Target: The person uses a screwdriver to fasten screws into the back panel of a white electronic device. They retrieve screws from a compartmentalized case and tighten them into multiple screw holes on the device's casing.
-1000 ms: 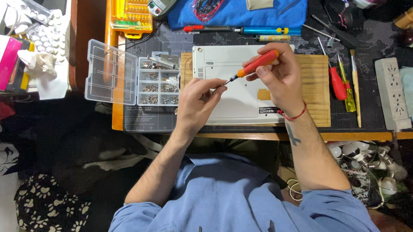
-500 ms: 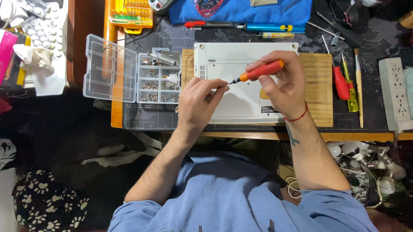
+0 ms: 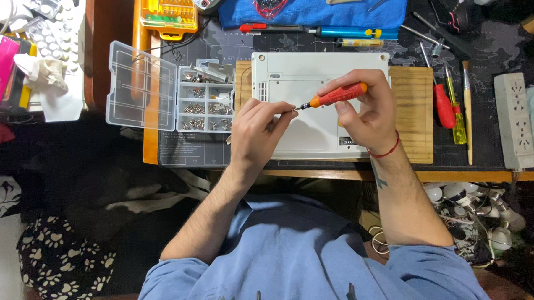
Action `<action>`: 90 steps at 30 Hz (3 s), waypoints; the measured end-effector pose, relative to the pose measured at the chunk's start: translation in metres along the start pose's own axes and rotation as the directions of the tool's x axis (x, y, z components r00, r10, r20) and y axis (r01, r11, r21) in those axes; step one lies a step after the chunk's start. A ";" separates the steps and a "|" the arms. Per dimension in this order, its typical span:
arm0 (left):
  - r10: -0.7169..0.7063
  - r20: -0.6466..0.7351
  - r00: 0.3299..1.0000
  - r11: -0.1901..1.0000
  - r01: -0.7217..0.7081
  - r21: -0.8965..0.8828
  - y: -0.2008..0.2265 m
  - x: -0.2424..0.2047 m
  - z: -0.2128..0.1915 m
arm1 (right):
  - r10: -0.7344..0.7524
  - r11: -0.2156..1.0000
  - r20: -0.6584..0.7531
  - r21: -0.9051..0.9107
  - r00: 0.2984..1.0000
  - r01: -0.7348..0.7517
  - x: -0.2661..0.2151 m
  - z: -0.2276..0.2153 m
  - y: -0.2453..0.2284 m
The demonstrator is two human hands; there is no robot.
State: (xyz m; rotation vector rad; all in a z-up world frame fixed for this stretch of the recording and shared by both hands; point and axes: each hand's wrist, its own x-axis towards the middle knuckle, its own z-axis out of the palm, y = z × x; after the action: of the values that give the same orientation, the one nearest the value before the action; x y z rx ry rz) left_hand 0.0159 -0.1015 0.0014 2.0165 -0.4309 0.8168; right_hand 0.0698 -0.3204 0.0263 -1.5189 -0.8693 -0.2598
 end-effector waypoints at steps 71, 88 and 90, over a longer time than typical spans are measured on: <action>0.083 0.037 0.996 0.983 -0.088 0.162 -0.031 -0.022 -0.034 | 0.096 0.979 0.219 -0.196 0.971 -0.052 0.041 0.028 0.003; 0.069 0.041 0.997 0.988 -0.074 0.137 -0.032 -0.023 -0.034 | 0.091 0.983 0.214 -0.178 0.973 -0.053 0.040 0.029 0.006; 0.064 0.055 0.996 0.987 -0.071 0.145 -0.032 -0.023 -0.035 | 0.096 0.980 0.214 -0.190 0.972 -0.055 0.040 0.028 0.007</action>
State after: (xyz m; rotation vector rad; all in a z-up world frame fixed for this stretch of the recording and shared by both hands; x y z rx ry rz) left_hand 0.0046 -0.0549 -0.0209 2.1727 -0.4825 0.8625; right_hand 0.0922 -0.2792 0.0419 -1.7732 -0.9816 -0.1166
